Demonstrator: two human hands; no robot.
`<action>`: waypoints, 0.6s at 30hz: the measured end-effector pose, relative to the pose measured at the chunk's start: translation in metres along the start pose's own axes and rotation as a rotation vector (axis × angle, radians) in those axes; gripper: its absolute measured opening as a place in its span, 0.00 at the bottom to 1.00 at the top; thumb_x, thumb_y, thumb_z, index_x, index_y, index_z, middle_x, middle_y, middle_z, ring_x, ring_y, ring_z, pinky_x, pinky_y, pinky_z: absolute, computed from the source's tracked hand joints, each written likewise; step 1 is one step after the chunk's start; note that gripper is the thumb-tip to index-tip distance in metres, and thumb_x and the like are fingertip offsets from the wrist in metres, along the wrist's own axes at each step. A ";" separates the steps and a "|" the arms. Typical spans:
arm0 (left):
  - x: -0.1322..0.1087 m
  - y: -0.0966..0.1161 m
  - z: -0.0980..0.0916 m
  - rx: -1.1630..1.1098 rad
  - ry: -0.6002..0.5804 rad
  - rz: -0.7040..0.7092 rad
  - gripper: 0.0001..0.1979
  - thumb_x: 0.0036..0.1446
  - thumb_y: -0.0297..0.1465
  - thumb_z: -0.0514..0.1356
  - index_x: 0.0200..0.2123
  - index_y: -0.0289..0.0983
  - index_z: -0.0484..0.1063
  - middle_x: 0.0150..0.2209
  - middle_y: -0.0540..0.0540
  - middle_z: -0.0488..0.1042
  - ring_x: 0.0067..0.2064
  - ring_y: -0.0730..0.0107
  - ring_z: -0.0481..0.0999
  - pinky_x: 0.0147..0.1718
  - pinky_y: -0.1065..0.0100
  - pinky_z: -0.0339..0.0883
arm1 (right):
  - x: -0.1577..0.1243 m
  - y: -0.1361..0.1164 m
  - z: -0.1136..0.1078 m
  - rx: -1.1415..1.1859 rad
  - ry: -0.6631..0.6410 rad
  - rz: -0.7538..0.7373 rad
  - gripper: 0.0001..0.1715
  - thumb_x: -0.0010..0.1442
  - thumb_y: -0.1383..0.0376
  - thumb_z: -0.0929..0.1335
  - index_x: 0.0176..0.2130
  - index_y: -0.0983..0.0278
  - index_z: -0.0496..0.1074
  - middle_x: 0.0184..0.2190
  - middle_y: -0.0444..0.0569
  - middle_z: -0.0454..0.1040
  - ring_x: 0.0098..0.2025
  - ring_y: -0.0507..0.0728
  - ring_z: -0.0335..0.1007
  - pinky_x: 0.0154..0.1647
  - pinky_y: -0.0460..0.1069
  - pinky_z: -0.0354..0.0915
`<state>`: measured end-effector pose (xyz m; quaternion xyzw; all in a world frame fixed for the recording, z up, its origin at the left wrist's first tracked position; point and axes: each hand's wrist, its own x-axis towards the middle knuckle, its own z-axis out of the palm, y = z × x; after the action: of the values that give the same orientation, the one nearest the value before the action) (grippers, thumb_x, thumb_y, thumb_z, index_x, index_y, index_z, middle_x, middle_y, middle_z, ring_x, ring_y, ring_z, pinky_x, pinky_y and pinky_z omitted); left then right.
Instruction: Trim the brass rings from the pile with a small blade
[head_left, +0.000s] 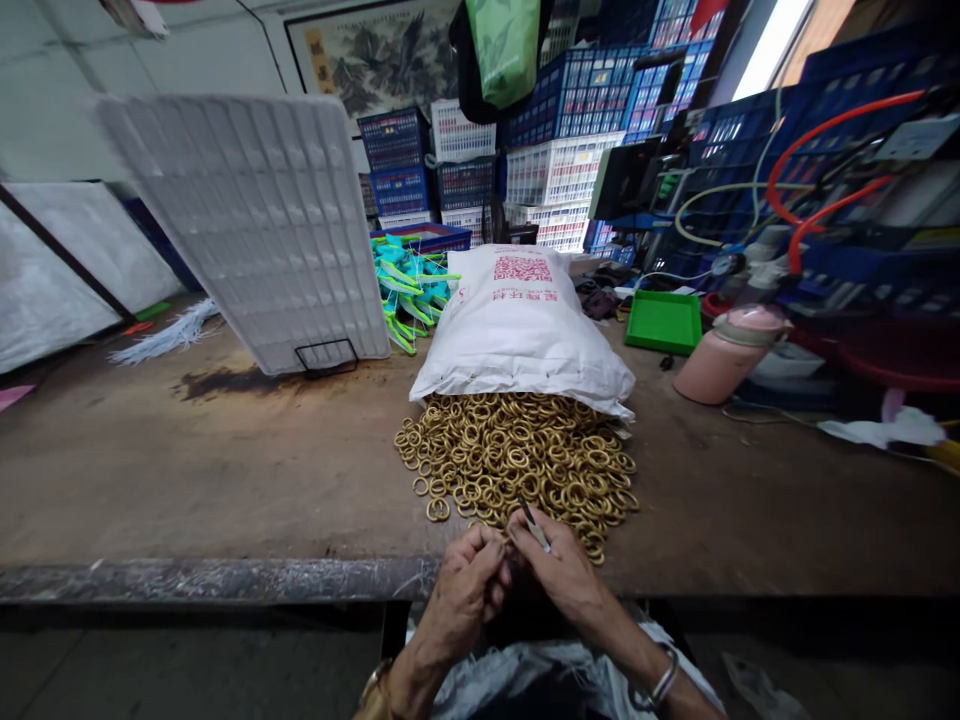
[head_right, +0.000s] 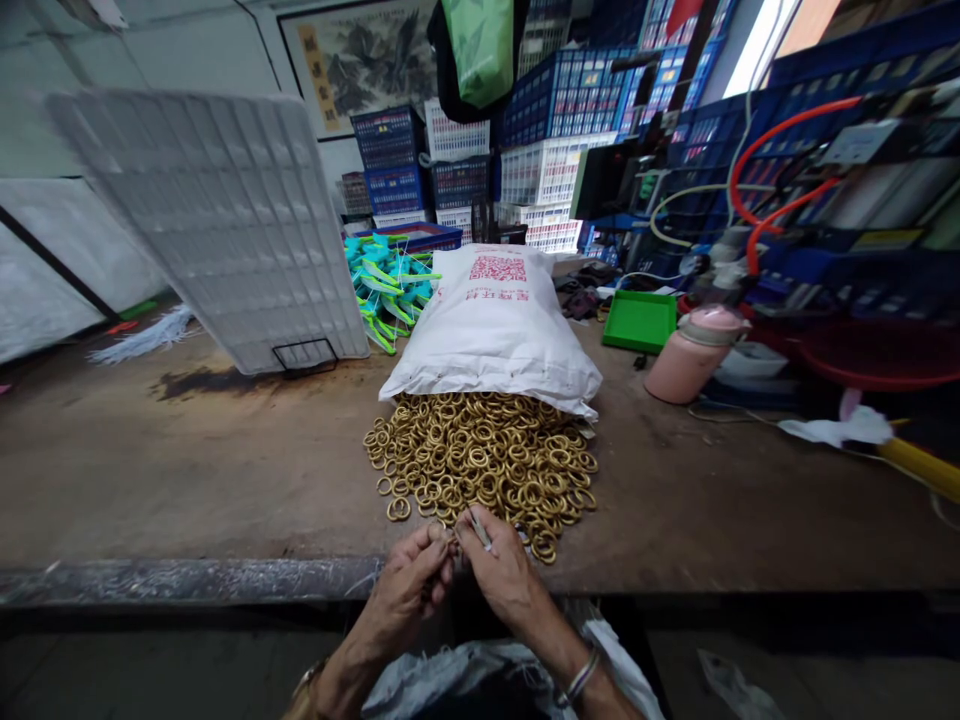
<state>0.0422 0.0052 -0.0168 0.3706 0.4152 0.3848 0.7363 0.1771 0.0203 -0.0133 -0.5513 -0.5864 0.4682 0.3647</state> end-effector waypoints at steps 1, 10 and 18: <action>-0.001 0.000 0.000 -0.014 -0.003 -0.001 0.15 0.50 0.43 0.55 0.27 0.36 0.60 0.18 0.56 0.60 0.15 0.85 0.52 0.12 0.79 0.40 | 0.000 0.000 0.000 -0.006 -0.001 0.003 0.15 0.55 0.55 0.58 0.28 0.63 0.62 0.21 0.40 0.61 0.24 0.50 0.56 0.26 0.44 0.56; -0.001 0.002 0.001 0.019 0.047 0.093 0.16 0.51 0.43 0.54 0.25 0.36 0.59 0.18 0.57 0.58 0.14 0.85 0.50 0.11 0.78 0.41 | -0.011 0.011 0.001 -0.521 0.007 -0.127 0.10 0.55 0.65 0.55 0.27 0.61 0.61 0.20 0.43 0.65 0.24 0.51 0.60 0.25 0.44 0.53; -0.005 0.003 0.002 0.069 0.074 0.169 0.16 0.49 0.43 0.56 0.25 0.35 0.59 0.17 0.56 0.59 0.16 0.85 0.53 0.15 0.79 0.45 | -0.014 0.001 0.009 -0.782 -0.026 -0.109 0.14 0.47 0.76 0.57 0.32 0.63 0.62 0.24 0.46 0.71 0.25 0.52 0.65 0.25 0.44 0.49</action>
<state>0.0415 0.0013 -0.0122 0.4148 0.4224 0.4445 0.6722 0.1711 0.0047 -0.0159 -0.6109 -0.7533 0.1963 0.1440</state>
